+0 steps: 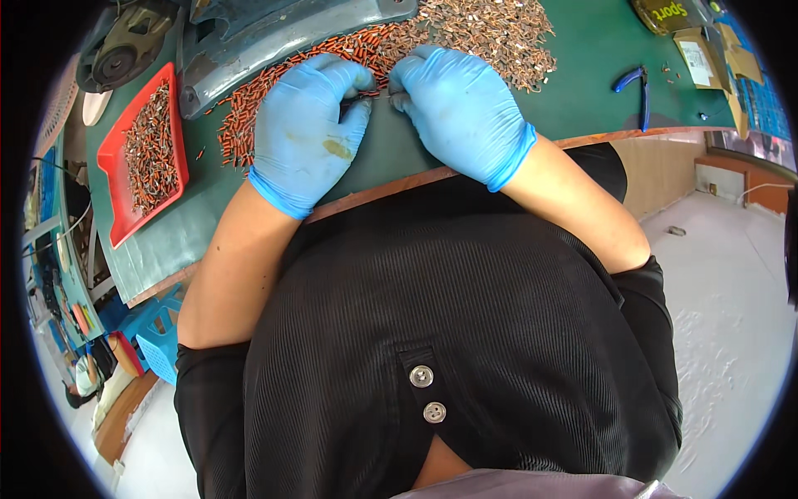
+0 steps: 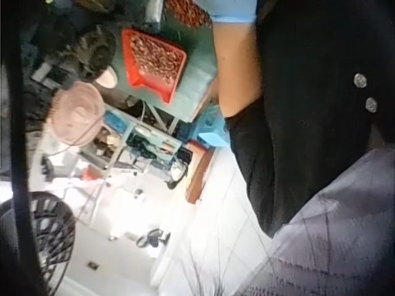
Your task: Manually sorting and inspecting small electronic components on a workbench.
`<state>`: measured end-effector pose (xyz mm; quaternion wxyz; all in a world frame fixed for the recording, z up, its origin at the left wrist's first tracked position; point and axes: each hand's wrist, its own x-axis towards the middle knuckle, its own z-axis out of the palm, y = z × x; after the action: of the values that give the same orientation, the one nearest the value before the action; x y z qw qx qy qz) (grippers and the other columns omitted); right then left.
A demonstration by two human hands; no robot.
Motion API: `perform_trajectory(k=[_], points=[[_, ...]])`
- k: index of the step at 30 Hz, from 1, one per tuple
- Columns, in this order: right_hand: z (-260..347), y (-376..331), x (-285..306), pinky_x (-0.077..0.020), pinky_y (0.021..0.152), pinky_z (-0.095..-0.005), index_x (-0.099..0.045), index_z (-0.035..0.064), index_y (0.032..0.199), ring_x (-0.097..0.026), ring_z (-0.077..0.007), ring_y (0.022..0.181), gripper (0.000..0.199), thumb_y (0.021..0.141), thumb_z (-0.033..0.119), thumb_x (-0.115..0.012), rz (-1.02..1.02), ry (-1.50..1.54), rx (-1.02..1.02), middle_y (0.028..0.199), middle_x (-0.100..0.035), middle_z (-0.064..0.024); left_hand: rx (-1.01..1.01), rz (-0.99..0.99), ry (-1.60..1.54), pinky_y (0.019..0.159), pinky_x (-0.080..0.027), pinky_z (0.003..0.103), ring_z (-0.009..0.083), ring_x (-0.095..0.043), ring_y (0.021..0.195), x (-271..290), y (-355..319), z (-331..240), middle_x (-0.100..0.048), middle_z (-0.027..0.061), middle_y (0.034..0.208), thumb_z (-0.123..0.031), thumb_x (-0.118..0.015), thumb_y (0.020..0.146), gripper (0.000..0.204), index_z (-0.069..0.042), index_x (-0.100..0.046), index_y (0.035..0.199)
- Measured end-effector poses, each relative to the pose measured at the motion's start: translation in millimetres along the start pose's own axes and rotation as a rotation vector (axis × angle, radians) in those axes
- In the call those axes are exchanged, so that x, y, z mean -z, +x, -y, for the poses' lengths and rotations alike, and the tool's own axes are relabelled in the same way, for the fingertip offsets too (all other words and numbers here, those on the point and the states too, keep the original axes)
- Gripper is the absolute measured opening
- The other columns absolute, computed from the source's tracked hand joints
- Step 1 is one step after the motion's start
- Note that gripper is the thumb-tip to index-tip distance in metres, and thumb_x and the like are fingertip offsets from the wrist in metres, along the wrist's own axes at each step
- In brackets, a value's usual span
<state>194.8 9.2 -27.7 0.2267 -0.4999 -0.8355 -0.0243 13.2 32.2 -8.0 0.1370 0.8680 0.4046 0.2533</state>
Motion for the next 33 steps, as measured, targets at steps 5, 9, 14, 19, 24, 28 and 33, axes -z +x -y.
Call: perform_trajectory(k=[5, 9, 14, 19, 24, 28, 33], points=[[-4, 1, 7, -0.0492, 0.069, -0.0373, -0.060, 0.0012, 0.089, -0.060, -0.0317, 0.075, 0.011, 0.080, 0.006, -0.063, -0.096, 0.356, -0.039, 0.082, -0.059, -0.0153, 0.032, -0.046, -0.224, 0.065, -0.050, 0.030, 0.0199, -0.062, 0.069, 9, 5, -7, -0.065, 0.0089, 0.081, -0.007, -0.071, 0.072, 0.019, -0.003, -0.066, 0.090], [-1, 3, 14, -0.0484, 0.070, -0.0317, -0.060, -0.0011, 0.093, -0.059, -0.0238, 0.072, 0.011, 0.084, 0.004, -0.062, -0.025, 0.638, -0.136, 0.081, -0.061, -0.0128, 0.141, 0.013, -0.341, 0.069, -0.046, 0.022, 0.0075, -0.056, 0.075, 19, 1, -14, -0.064, 0.0022, 0.086, -0.003, -0.066, 0.082, 0.017, 0.000, -0.065, 0.098], [6, 0, 15, -0.0496, 0.072, -0.0286, -0.061, -0.0004, 0.093, -0.059, -0.0168, 0.075, 0.012, 0.083, 0.003, -0.065, -0.009, 0.811, -0.248, 0.084, -0.062, -0.0079, 0.260, 0.046, -0.503, 0.071, -0.046, 0.021, 0.0078, -0.057, 0.077, 18, -3, -9, -0.065, 0.0023, 0.087, -0.004, -0.064, 0.085, 0.015, 0.001, -0.065, 0.099], [14, -6, 19, -0.0516, 0.068, -0.0250, -0.062, 0.0020, 0.095, -0.062, -0.0129, 0.074, 0.020, 0.077, 0.001, -0.070, -0.223, 0.703, -0.098, 0.085, -0.064, -0.0058, 0.372, 0.064, -0.685, 0.071, -0.046, 0.021, 0.0076, -0.056, 0.076, 27, -7, -21, -0.064, 0.0027, 0.087, -0.006, -0.062, 0.086, 0.016, 0.001, -0.064, 0.100], [10, -2, 17, -0.0511, 0.057, -0.0223, -0.064, 0.0021, 0.096, -0.061, -0.0098, 0.062, 0.024, 0.075, 0.004, -0.075, -0.347, 0.464, 0.085, 0.083, -0.065, -0.0048, 0.383, 0.042, -0.742, 0.071, -0.045, 0.021, 0.0080, -0.055, 0.076, 29, -9, -20, -0.064, 0.0023, 0.088, -0.006, -0.060, 0.087, 0.017, 0.002, -0.063, 0.102], [22, -3, 20, -0.0514, 0.058, -0.0225, -0.064, 0.0000, 0.097, -0.061, -0.0092, 0.066, 0.020, 0.079, 0.004, -0.072, -0.273, 0.695, -0.119, 0.086, -0.066, -0.0055, 0.351, -0.079, -0.777, 0.068, -0.045, 0.019, 0.0046, -0.055, 0.072, 22, -10, -20, -0.063, -0.0007, 0.080, -0.008, -0.063, 0.085, 0.012, 0.000, -0.066, 0.094], [25, 2, 24, -0.0511, 0.068, -0.0223, -0.063, -0.0029, 0.100, -0.062, -0.0113, 0.075, 0.014, 0.088, 0.006, -0.063, -0.046, 1.412, -0.506, 0.089, -0.066, -0.0076, 0.242, -0.231, -0.643, 0.060, -0.043, 0.019, 0.0032, -0.052, 0.065, 15, -14, -23, -0.062, -0.0022, 0.076, -0.005, -0.067, 0.082, 0.009, -0.001, -0.066, 0.091]])
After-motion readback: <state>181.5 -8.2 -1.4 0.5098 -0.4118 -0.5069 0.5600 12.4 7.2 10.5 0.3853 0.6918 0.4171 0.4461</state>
